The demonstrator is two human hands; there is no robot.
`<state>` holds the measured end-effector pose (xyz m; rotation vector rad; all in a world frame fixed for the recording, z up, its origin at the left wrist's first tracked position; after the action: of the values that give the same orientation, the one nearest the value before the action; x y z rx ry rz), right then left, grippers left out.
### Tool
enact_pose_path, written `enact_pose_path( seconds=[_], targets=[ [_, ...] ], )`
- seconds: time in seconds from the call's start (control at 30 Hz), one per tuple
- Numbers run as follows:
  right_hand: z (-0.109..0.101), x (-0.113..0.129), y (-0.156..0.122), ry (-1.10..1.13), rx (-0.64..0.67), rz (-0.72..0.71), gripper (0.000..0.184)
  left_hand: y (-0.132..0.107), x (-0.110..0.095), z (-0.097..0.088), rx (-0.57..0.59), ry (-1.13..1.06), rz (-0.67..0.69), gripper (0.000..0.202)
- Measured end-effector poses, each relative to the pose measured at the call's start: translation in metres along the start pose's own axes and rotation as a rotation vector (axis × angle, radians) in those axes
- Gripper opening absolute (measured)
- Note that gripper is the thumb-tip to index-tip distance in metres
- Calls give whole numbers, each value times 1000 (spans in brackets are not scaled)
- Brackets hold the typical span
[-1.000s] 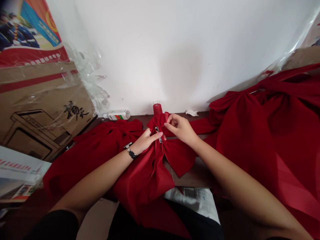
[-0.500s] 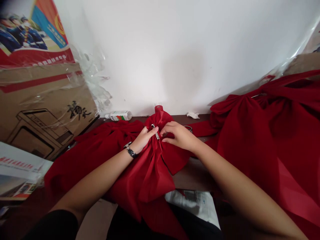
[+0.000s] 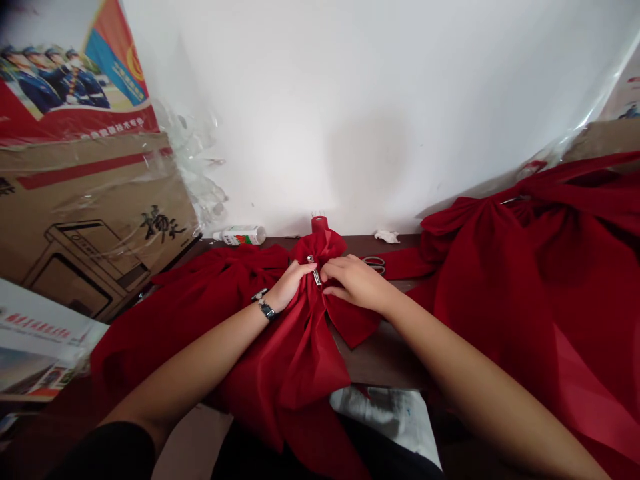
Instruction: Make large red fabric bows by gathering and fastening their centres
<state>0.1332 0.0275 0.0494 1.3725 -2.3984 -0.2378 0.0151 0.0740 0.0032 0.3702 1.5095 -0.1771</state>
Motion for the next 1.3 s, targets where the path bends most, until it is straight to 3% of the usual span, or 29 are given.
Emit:
enact_pose_path(
  seconds=[0.13, 0.4, 0.47, 0.57, 0.7, 0.77, 0.87, 1.07, 1.17, 1.3],
  targets=[
    [-3, 4, 0, 0, -30, -30, 10, 3, 1, 0, 55, -21, 72, 28],
    [-7, -6, -4, 343, -76, 68, 5, 3, -1, 3, 83, -30, 78, 33],
    [-5, -6, -3, 292, -70, 71, 5, 2, -3, 5, 89, -34, 78, 32],
    [-2, -3, -1, 105, -37, 50, 21, 1, -5, 8, 111, -73, 82, 30],
    [0, 0, 0, -75, -29, 7, 6, 2, 1, 6, 92, -114, 40, 23],
    [-2, 2, 0, -73, -44, -16, 13, 2, 5, 7, 104, -137, 19, 22],
    [-8, 2, -2, 90, -86, -2, 16, 2, 6, 9, 128, -143, 13, 25],
    [-12, -11, -5, 750, -163, 52, 21, -2, 2, 4, 84, -19, 17, 16],
    [-12, -17, -7, 966, -209, 66, 22, -5, 0, 8, 147, 142, 30, 6],
    [-19, -25, -12, 1162, -361, 78, 22, -10, -5, 19, 247, 330, 85, 21]
  ],
)
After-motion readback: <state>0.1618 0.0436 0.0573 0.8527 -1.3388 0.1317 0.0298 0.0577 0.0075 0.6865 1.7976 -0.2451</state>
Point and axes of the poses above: each hand's wrist, its own y-axis towards the middle knuckle, its own z-axis out of the palm, x = y × z, the point moved 7 cm from there along y, towards the middle knuckle, and after that the axes turned 8 degrees about x, right-handed, at the moved point
